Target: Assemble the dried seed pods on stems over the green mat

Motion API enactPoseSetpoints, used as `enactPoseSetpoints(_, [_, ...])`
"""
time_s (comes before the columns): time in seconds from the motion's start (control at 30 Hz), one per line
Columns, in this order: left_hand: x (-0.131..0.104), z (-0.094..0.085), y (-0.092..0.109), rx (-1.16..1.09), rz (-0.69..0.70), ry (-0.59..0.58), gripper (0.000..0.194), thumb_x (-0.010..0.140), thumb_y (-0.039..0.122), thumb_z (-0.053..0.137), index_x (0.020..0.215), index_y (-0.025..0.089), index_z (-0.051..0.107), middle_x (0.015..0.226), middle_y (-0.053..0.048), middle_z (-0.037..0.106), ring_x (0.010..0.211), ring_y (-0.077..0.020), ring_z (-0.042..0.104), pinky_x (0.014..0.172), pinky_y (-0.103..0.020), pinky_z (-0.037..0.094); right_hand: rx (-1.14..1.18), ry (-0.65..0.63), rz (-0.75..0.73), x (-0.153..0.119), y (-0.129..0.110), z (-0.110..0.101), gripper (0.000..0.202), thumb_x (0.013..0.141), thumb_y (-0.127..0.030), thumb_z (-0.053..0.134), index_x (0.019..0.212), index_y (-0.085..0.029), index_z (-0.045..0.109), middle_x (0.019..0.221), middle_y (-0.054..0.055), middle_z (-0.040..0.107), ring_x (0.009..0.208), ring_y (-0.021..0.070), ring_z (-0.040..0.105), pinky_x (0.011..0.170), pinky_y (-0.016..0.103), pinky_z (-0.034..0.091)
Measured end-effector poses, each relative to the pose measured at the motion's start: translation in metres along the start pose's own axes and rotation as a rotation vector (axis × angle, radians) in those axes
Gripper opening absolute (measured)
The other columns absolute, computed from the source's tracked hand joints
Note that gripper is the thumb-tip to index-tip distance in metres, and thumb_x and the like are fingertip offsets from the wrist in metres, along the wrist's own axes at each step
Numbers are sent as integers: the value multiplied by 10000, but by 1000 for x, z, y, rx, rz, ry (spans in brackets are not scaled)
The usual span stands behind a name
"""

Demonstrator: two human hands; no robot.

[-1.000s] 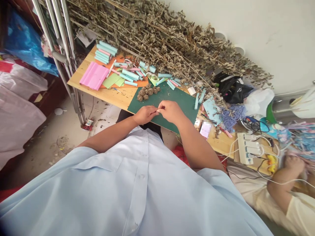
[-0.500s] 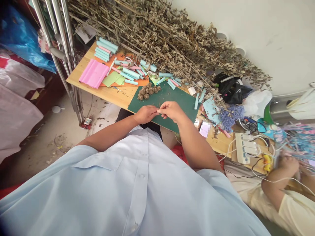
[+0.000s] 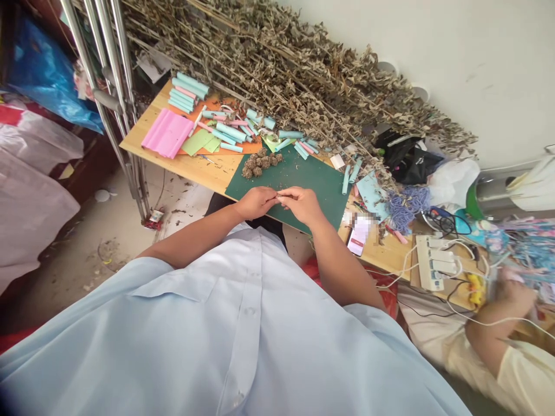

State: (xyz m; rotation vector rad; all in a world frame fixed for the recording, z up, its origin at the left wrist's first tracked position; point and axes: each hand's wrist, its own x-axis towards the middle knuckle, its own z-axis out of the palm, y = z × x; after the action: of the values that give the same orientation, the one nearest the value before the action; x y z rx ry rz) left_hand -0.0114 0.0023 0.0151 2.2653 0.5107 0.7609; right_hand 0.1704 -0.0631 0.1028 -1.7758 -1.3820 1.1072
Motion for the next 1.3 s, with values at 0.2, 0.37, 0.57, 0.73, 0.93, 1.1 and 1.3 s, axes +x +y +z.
enactPoseSetpoints(0.2, [-1,0,0,9,-14,4,456,1121,433,373,994,161,716,943,-132,745,918,-240,702,842,-349,512,-194,64,-186,-6,-1,2,206,878,-438,737,912,-262,838,1023,58,796,854,215,745,851,389,642])
enactPoseSetpoints(0.37, [-1,-1,2,-7,-9,16,442,1118,432,394,989,159,717,947,-133,749,924,-240,706,854,-349,514,-322,33,-328,-9,-2,-1,215,951,-363,646,955,-268,839,1073,70,805,1025,241,741,995,399,589])
enactPoseSetpoints(0.57, [-1,-3,3,-20,-7,3,448,1122,425,377,1051,161,732,988,-131,761,941,-233,710,867,-348,521,-146,113,-69,-4,-2,6,155,818,-389,774,855,-241,798,805,35,774,770,217,719,789,369,615])
enactPoseSetpoints(0.73, [-1,-1,2,-25,11,16,453,1124,423,371,1042,165,734,981,-126,759,950,-230,707,880,-347,521,22,103,28,-3,-5,7,221,746,-424,814,794,-222,741,684,5,723,645,176,682,676,323,610])
enactPoseSetpoints(0.93, [-1,1,0,-9,6,27,454,1122,435,373,1017,170,728,932,-115,748,918,-226,702,846,-338,514,31,146,48,-9,-8,2,292,749,-466,821,856,-199,771,719,14,742,659,175,721,645,304,637])
enactPoseSetpoints(1.1, [-1,0,2,-6,25,27,475,1128,439,344,1030,177,728,943,-112,752,938,-223,706,854,-335,515,156,68,169,-4,-12,3,330,669,-442,910,769,-172,749,634,20,718,569,141,678,565,254,617])
enactPoseSetpoints(1.3, [-1,0,3,-5,35,29,491,1126,468,344,1005,180,722,936,-111,748,920,-221,705,845,-332,513,153,17,306,3,-23,2,260,645,-292,923,716,-163,708,579,26,698,542,145,684,497,220,592])
